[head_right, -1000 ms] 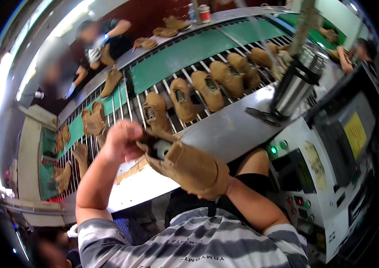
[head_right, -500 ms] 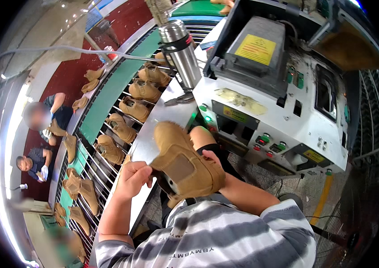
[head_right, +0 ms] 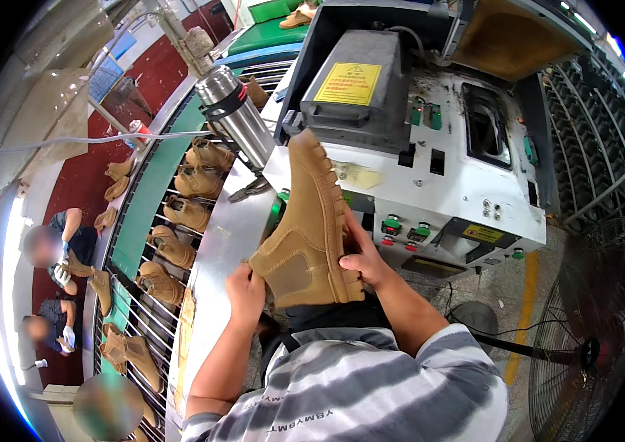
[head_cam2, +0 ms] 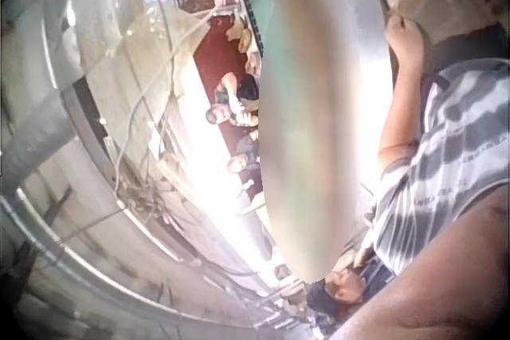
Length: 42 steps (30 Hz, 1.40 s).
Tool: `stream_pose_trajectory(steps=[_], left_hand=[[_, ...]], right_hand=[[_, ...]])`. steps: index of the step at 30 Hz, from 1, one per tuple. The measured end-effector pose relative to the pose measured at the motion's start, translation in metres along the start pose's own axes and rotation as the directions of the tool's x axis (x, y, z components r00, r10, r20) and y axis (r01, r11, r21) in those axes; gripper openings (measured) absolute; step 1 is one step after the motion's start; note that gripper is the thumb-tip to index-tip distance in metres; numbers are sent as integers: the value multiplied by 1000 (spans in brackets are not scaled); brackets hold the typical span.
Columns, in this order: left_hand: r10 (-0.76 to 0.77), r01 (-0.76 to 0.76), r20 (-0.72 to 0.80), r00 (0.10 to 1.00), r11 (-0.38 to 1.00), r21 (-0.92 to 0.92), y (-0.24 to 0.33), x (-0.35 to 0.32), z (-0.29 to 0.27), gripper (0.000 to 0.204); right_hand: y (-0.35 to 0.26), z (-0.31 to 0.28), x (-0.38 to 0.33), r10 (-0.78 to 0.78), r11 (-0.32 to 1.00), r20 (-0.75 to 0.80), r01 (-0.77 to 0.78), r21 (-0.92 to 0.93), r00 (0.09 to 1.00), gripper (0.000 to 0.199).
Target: The person picks up shoes from a moving conveyor belt, places them into the compartments of a sole-pressing machine, activates the machine by pressing buttons, and then returns the shoes to the conveyor belt.
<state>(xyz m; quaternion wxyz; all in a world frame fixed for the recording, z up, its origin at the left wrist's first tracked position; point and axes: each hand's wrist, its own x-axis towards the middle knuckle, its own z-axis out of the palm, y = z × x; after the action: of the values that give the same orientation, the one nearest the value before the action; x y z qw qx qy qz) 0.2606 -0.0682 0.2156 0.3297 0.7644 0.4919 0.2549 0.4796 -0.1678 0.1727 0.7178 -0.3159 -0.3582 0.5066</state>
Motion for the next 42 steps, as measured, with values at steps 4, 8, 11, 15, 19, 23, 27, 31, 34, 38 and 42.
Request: stream_pose_trajectory(steps=[4,8,11,15,19,23,27,31,34,38,42], left_hand=[[9,91,161,987,795,-600,-14,23,62,18],[147,304,463,874,578,-758,14,17,102,31],[328,230,475,816,570,-789,48,9,115,39],[595,125,472,650,529,-839,53,14,145,43],[723,6,484,493,554,-832,64,18,177,41],[579,155,720,383,728,-668,86,24,176,23],[544,185,674,499,693,-696,36,32,223,18],[291,-104,493,820,923,-372,-95,29,266,25],[43,207,628,777,925,-320,-126,42,278,22],[-59,494,692,720,744,-450,-127,50,292,15],[-12,449,692,721,769,-455,-136,54,309,17]], right_hand=[[-17,-25,-20,-115,971,-126,85,-222,985,115],[-63,-36,-45,-128,905,-195,34,-424,972,117],[-83,-51,-57,-183,825,-170,57,-563,968,117],[-122,-54,-78,-70,887,-259,-59,-457,963,115],[-133,-73,-107,-34,938,-396,-108,-329,917,113],[-153,-80,-109,-134,970,-535,-1,-245,834,114],[-200,-100,-93,-397,821,-569,2,-571,720,110],[-270,-177,-75,-603,500,-456,-135,-855,655,98],[-322,-242,-23,-632,362,-406,-212,-908,660,85],[-360,-321,52,-605,133,-419,-432,-892,677,70],[-347,-362,105,-458,97,-525,-547,-832,717,43]])
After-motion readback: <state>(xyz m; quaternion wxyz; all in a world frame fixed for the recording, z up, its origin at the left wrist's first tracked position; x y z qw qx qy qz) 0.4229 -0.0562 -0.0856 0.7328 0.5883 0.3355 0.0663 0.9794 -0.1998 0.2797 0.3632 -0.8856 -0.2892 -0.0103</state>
